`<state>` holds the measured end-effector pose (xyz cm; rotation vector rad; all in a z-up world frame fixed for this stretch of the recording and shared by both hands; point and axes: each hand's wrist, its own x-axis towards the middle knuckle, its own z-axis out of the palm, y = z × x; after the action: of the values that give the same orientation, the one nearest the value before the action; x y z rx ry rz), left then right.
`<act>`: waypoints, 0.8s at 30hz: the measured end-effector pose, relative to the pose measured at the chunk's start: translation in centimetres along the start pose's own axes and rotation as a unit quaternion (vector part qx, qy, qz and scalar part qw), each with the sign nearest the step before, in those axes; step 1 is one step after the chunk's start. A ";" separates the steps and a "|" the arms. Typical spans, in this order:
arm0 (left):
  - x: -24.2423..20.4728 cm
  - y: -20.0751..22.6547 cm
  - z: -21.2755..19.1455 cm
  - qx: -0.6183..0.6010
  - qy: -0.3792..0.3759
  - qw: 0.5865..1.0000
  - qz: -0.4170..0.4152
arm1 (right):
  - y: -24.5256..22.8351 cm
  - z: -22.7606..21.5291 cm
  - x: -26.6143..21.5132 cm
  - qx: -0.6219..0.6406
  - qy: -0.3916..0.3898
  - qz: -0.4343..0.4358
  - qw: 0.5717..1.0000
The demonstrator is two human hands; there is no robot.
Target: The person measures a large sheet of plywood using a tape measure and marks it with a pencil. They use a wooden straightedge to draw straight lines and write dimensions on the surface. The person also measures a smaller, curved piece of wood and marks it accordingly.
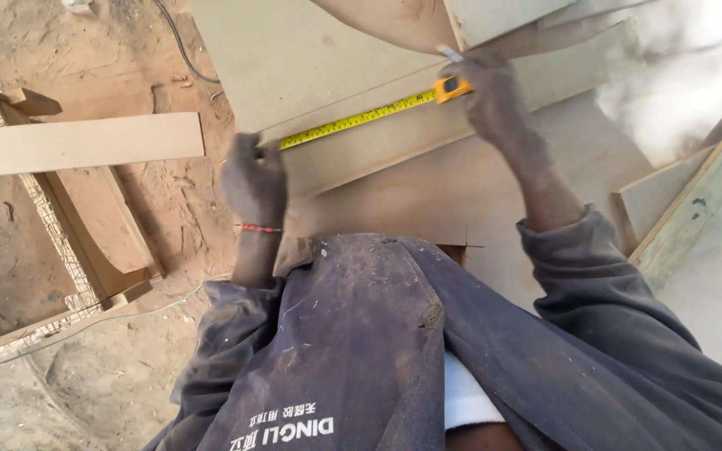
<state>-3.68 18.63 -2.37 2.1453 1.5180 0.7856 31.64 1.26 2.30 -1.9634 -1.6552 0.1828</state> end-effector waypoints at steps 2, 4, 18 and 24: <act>-1.5 2.2 1.6 -0.042 -0.044 0.993 0.101 | 1.1 -2.1 -0.9 -0.018 -0.009 0.058 0.998; -2.3 4.8 3.4 -0.086 -0.085 0.972 0.204 | 2.7 -3.7 -1.2 -0.038 -0.014 0.115 0.993; -4.6 12.6 10.6 0.090 -0.322 0.847 0.413 | 4.8 -5.6 -1.9 -0.079 0.044 0.052 0.995; -4.4 17.0 14.0 0.081 -0.325 0.830 0.445 | 4.7 -5.6 -1.8 -0.082 0.030 0.056 0.995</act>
<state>16.46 8.82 -3.71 2.8254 0.1932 0.0818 37.78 -2.68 4.17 -2.1647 -1.5660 0.0295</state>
